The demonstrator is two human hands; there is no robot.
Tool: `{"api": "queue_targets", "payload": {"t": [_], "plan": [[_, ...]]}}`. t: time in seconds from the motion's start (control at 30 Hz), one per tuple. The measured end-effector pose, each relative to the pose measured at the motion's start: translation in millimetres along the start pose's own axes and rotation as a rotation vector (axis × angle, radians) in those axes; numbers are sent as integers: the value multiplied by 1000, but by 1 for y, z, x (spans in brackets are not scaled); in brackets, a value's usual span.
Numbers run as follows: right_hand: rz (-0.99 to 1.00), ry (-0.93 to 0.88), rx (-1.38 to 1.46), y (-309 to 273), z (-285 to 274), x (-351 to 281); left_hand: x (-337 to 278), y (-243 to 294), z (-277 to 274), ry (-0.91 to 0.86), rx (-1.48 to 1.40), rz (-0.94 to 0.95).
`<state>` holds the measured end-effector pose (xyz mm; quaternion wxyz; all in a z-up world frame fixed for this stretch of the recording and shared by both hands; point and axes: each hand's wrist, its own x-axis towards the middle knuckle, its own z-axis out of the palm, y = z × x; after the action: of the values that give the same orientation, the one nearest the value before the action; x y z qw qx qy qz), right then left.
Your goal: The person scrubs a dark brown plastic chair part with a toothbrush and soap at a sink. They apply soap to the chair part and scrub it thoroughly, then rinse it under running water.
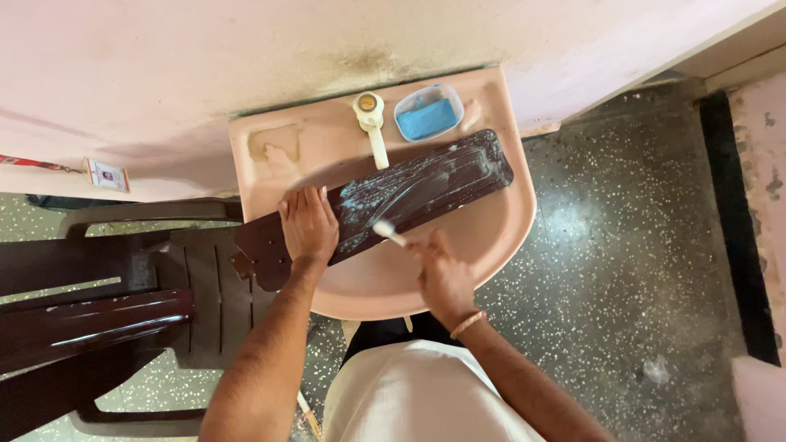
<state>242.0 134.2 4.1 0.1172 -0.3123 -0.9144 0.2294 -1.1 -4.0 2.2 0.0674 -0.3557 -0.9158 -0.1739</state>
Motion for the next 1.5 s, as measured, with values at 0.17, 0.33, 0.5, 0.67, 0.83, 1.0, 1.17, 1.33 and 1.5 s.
{"api": "queue_targets", "payload": {"t": [0.17,0.33,0.5,0.67,0.83,1.0,1.17,1.33,1.5], "plan": [[380,20,192,8,-14,12,-2,-2,1,8,-15,18],[354,179,-74,-9,-11,-3,-2,-4,3,45,4,39],[80,49,-249,-26,-14,-14,-4,-6,2,75,4,45],[436,210,-75,3,-39,3,-3,-6,4,15,-15,20],[78,51,-169,-30,-2,-30,-4,-6,5,61,20,49],[300,23,-163,18,-31,-3,-4,-6,3,23,-10,44],[371,135,-41,-3,-26,-14,-4,-6,2,10,-5,40],[96,-27,-97,-51,8,-45,-3,-6,3,-12,-3,19],[359,22,-182,39,-46,-5,-3,-5,4,38,6,48]]}}
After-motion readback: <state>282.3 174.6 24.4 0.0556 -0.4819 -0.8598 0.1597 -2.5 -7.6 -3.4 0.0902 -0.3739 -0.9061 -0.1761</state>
